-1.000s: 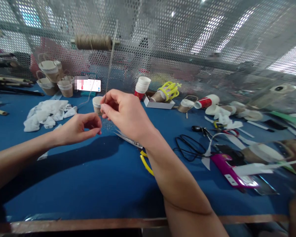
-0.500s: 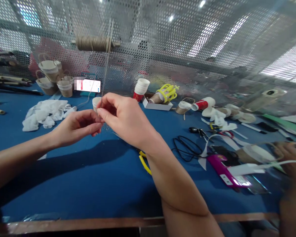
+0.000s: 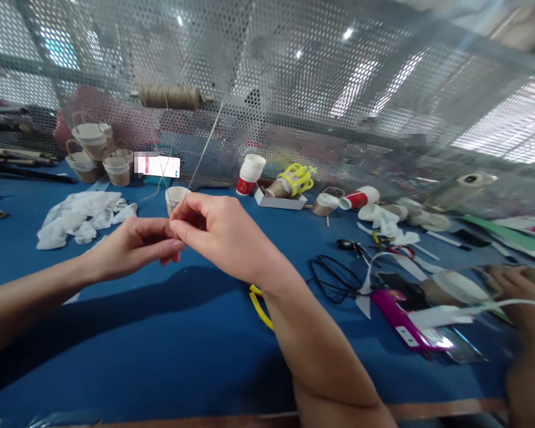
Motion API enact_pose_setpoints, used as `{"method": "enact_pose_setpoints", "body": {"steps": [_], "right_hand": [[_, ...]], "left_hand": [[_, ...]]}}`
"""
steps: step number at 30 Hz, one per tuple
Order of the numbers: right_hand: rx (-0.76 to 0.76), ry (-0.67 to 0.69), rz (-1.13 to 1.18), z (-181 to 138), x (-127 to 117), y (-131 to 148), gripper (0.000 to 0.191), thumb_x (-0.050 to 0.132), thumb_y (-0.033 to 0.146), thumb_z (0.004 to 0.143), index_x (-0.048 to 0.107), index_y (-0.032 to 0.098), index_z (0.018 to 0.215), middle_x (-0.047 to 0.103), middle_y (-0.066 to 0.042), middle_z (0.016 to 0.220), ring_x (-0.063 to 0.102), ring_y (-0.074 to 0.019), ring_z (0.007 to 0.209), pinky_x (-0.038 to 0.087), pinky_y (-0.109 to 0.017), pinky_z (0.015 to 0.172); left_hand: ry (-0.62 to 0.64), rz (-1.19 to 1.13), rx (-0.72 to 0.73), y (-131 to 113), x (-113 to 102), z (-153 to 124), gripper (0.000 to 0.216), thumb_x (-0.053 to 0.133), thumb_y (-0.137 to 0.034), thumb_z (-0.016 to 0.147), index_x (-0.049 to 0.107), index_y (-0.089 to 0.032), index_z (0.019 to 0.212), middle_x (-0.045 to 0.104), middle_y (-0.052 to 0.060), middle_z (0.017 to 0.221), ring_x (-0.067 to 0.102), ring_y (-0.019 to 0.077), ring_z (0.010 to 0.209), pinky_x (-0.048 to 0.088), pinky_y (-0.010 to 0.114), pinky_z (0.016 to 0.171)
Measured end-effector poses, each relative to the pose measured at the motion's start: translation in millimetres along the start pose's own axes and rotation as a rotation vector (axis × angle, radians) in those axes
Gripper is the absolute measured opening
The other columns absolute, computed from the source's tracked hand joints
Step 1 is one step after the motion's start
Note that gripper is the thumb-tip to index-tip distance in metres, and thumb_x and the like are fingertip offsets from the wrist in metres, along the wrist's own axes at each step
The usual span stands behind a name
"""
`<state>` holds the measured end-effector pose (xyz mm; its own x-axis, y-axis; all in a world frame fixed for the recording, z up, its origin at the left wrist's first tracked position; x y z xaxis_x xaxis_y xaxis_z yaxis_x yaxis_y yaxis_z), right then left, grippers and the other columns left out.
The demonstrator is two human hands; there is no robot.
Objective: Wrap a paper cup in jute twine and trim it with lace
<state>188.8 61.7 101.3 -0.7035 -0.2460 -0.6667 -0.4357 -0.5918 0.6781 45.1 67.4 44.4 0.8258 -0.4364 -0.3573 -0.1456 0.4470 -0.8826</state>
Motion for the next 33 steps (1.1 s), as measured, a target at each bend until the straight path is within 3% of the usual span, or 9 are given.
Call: {"method": "enact_pose_setpoints", "body": {"steps": [13, 20, 23, 29, 33], "right_hand": [[0.083, 0.068, -0.036, 3.0, -1.3, -6.0, 0.005, 0.055, 0.013, 0.076, 0.059, 0.014, 0.072, 0.062, 0.001, 0.063, 0.054, -0.0091, 0.057, 0.042, -0.022, 0.053], [0.017, -0.026, 0.009, 3.1, 1.4, -5.4, 0.005, 0.056, 0.014, 0.077, 0.058, 0.014, 0.072, 0.059, 0.002, 0.061, 0.053, -0.0078, 0.055, 0.04, -0.021, 0.051], [0.0, -0.025, -0.045, 3.7, 3.1, -6.9, 0.006, 0.056, 0.015, 0.077, 0.059, 0.013, 0.073, 0.059, 0.002, 0.061, 0.052, -0.0076, 0.054, 0.04, -0.021, 0.051], [-0.046, -0.05, -0.09, 5.0, 9.4, -6.3, 0.006, 0.057, 0.017, 0.078, 0.061, 0.012, 0.076, 0.061, 0.001, 0.065, 0.053, -0.009, 0.059, 0.04, -0.022, 0.055], [-0.055, -0.069, -0.133, 6.1, 12.0, -6.0, 0.007, 0.057, 0.016, 0.079, 0.062, 0.011, 0.076, 0.06, 0.001, 0.064, 0.052, -0.0085, 0.058, 0.039, -0.022, 0.056]], "left_hand": [[0.072, 0.115, -0.04, 6.8, -2.1, -0.3, 0.019, 0.056, -0.031, 0.078, 0.058, -0.012, 0.078, 0.06, 0.0, 0.066, 0.054, 0.0092, 0.059, 0.044, 0.02, 0.056], [0.133, 0.28, -0.013, -8.0, -27.9, 0.8, 0.021, 0.056, -0.031, 0.078, 0.064, -0.016, 0.089, 0.068, 0.001, 0.082, 0.061, 0.0119, 0.074, 0.046, 0.019, 0.065], [0.159, 0.373, -0.01, -13.4, -35.6, 0.5, 0.023, 0.056, -0.033, 0.077, 0.066, -0.017, 0.089, 0.069, 0.0, 0.079, 0.06, 0.0111, 0.069, 0.044, 0.018, 0.06], [0.02, 0.396, 0.05, -9.9, -27.9, 1.8, 0.022, 0.055, -0.033, 0.078, 0.065, -0.014, 0.077, 0.062, -0.002, 0.064, 0.051, 0.0086, 0.057, 0.039, 0.017, 0.051], [0.006, 0.357, 0.042, -3.7, -22.7, 3.5, 0.023, 0.054, -0.032, 0.078, 0.063, -0.013, 0.069, 0.056, -0.002, 0.059, 0.049, 0.0086, 0.056, 0.037, 0.017, 0.05]]}}
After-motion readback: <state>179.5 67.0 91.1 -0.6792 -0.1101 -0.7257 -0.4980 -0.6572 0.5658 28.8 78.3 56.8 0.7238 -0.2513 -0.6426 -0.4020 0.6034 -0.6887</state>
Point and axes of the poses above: each hand's wrist, its own z-axis towards the middle knuckle, its own x-axis out of the palm, y = z × x, the point moved 2 cm from there along z, towards the middle knuckle
